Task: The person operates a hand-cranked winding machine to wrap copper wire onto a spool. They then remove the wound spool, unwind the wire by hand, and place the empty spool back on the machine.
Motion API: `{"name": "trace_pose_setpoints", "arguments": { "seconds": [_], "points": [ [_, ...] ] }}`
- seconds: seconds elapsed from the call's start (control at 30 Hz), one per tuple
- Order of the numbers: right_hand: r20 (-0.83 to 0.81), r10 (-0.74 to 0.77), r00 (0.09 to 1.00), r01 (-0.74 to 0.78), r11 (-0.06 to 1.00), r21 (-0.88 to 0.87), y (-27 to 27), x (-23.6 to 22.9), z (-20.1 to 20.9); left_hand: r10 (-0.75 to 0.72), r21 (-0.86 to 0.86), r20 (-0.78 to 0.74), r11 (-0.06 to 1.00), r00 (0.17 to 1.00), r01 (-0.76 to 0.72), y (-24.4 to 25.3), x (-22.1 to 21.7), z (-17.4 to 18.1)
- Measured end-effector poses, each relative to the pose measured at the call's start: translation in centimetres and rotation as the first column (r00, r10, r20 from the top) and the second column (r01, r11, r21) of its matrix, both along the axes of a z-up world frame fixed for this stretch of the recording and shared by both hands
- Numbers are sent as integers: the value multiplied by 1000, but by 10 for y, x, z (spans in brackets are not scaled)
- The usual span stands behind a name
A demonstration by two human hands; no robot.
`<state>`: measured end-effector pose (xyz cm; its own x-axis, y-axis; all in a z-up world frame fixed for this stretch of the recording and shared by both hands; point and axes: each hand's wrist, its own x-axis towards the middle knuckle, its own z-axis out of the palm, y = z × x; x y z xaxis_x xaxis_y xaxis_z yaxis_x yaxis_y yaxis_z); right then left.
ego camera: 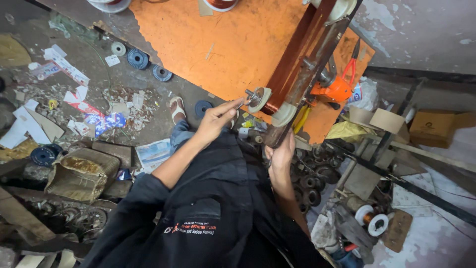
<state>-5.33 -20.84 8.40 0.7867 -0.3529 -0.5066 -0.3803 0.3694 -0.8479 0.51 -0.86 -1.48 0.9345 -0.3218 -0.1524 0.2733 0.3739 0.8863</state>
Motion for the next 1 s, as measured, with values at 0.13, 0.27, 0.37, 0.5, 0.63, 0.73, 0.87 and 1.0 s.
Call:
{"name": "trace_pose_setpoints", "arguments": {
  "seconds": [0.13, 0.27, 0.37, 0.5, 0.63, 0.73, 0.87, 1.0],
  "points": [
    [7, 7, 1000, -7, 1000, -6, 2, 0, 6, -17, -108, 12, 994, 1000, 18, -9, 7, -15],
    [11, 31, 999, -31, 999, -30, -1, 0, 9, -78, -82, 14, 994, 997, 79, -16, 30, -33],
    [31, 41, 999, -41, 999, -26, 0, -1, 8, -181, -214, 57, 958, 982, 189, -16, 59, -41],
    [38, 21, 999, -19, 998, -68, -1, -3, 1, -191, -136, -3, 973, 982, 189, -15, 59, -29],
    [97, -22, 995, 27, 999, -46, -5, -9, -17, 15, 193, -24, 981, 1000, -10, -11, 25, -3],
    [106, -107, 989, 114, 991, -67, -8, -12, -36, -64, 601, 81, 799, 995, 3, -9, 17, 15],
    [77, -60, 995, 81, 948, -307, -9, -14, -57, -169, 676, 354, 726, 920, -126, -12, 16, 51],
    [311, 307, 899, 101, 546, -831, -8, -13, -59, -109, 638, -30, 763, 994, 103, -5, -7, 108]
  ]
}}
